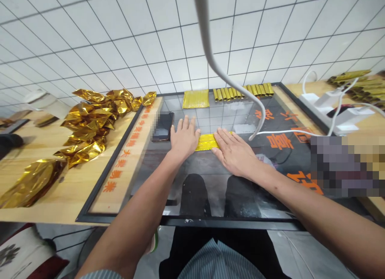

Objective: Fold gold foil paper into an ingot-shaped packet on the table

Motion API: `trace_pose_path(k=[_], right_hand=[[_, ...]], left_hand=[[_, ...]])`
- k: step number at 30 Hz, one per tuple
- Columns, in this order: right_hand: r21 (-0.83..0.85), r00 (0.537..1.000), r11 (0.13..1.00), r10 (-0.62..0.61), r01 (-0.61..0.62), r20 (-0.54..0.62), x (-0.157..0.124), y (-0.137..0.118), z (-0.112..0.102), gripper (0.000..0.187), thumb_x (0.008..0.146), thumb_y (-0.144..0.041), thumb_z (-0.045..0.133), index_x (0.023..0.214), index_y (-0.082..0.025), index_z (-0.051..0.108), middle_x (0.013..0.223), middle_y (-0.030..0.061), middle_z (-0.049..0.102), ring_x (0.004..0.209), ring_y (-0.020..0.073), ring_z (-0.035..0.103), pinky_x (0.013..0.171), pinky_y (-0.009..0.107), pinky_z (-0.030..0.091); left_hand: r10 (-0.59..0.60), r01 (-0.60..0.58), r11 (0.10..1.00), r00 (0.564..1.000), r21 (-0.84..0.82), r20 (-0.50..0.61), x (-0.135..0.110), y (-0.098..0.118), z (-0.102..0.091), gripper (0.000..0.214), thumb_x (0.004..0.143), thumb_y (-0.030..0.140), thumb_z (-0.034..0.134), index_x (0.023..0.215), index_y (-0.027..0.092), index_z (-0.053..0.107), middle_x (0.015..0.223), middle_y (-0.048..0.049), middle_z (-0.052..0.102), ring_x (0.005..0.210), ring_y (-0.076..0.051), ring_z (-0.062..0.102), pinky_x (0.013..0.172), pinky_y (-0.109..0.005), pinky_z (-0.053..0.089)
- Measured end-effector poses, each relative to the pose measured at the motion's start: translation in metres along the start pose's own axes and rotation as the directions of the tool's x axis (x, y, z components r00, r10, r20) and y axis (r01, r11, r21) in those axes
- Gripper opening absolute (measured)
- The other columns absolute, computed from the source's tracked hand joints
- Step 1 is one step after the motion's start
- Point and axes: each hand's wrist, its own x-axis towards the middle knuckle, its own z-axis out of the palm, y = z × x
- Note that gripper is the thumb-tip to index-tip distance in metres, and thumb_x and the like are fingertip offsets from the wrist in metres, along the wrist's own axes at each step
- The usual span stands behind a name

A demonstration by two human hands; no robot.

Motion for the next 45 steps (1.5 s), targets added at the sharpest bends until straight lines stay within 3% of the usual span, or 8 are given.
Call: trace_pose_path(k=[6,9,13,18,25,37,42,45], right_hand=[[0.022,1.000,0.999,0.027,-0.027,-0.012,0.002,-0.003,0.001,0.072,0.114,-0.048,0.025,0.168,-0.004,0.043,0.178,0.0198,0.034,0.167,0.0316,0.030,0.137,0.051,0.022],[0.024,0.999,1.000,0.018,-0.017,-0.030,0.002,-0.002,0.002,0.073,0.113,-0.048,0.025,0.167,-0.002,0.043,0.177,0.0211,0.035,0.167,0.0327,0.030,0.136,0.052,0.023],[0.040,1.000,0.999,-0.003,0.004,-0.026,0.002,0.001,0.004,0.072,0.112,-0.045,0.023,0.168,-0.004,0.041,0.177,0.0209,0.034,0.166,0.0331,0.030,0.136,0.054,0.024],[0.047,0.999,0.999,0.005,-0.003,-0.034,0.002,0.002,0.007,0.071,0.112,-0.045,0.023,0.168,-0.005,0.043,0.176,0.0214,0.035,0.166,0.0322,0.030,0.136,0.054,0.025],[0.031,0.999,1.000,-0.001,0.003,-0.051,0.001,0.002,0.008,0.074,0.113,-0.048,0.019,0.168,-0.003,0.042,0.176,0.0210,0.035,0.166,0.0321,0.031,0.135,0.054,0.025],[0.058,0.999,0.998,0.014,-0.012,-0.043,0.000,-0.002,0.001,0.072,0.113,-0.048,0.024,0.167,-0.004,0.044,0.176,0.0218,0.037,0.166,0.0318,0.031,0.135,0.054,0.025],[0.061,1.000,0.998,0.009,-0.008,-0.004,0.001,-0.001,0.000,0.073,0.112,-0.045,0.024,0.169,-0.002,0.040,0.177,0.0217,0.033,0.167,0.0321,0.029,0.136,0.054,0.023],[0.048,1.000,0.999,0.006,-0.006,-0.007,0.001,0.000,0.001,0.073,0.112,-0.045,0.024,0.168,-0.001,0.041,0.177,0.0223,0.033,0.167,0.0326,0.029,0.136,0.055,0.023]], left_hand=[[0.020,-0.029,0.986,0.998,-0.164,-0.060,-0.010,-0.012,-0.018,0.065,0.114,0.041,0.029,0.168,0.007,0.038,0.179,-0.0204,0.031,0.167,-0.033,0.031,0.134,-0.057,0.030],[0.221,-0.233,0.939,0.972,-0.253,-0.076,-0.037,0.002,-0.026,0.072,0.116,0.053,0.018,0.169,0.010,0.038,0.181,-0.0173,0.025,0.170,-0.031,0.022,0.137,-0.056,0.023],[0.416,-0.380,0.881,0.906,-0.280,0.079,-0.066,0.031,-0.025,0.085,0.112,0.069,0.016,0.173,0.012,0.030,0.183,-0.0125,0.020,0.172,-0.029,0.016,0.140,-0.055,0.015],[0.431,-0.400,0.892,0.892,-0.208,0.135,-0.064,0.031,-0.015,0.088,0.112,0.071,0.017,0.173,0.010,0.030,0.181,-0.0131,0.027,0.170,-0.030,0.023,0.139,-0.053,0.020],[0.406,-0.401,0.913,0.911,-0.071,0.077,-0.067,0.014,-0.008,0.088,0.112,0.071,0.016,0.170,0.009,0.037,0.179,-0.0155,0.033,0.168,-0.030,0.030,0.138,-0.050,0.024],[0.344,-0.344,0.939,0.939,-0.012,0.007,-0.080,-0.007,-0.013,0.077,0.113,0.065,0.023,0.170,0.015,0.039,0.177,-0.0156,0.037,0.167,-0.032,0.033,0.135,-0.059,0.029],[0.509,-0.501,0.857,0.860,-0.121,0.045,-0.080,0.015,-0.020,0.081,0.113,0.068,0.022,0.173,0.016,0.030,0.182,-0.0124,0.025,0.171,-0.028,0.020,0.139,-0.054,0.017],[0.519,-0.497,0.849,0.848,-0.179,0.106,-0.080,0.016,-0.018,0.083,0.112,0.070,0.019,0.173,0.015,0.031,0.182,-0.0133,0.026,0.170,-0.027,0.024,0.139,-0.053,0.020]])
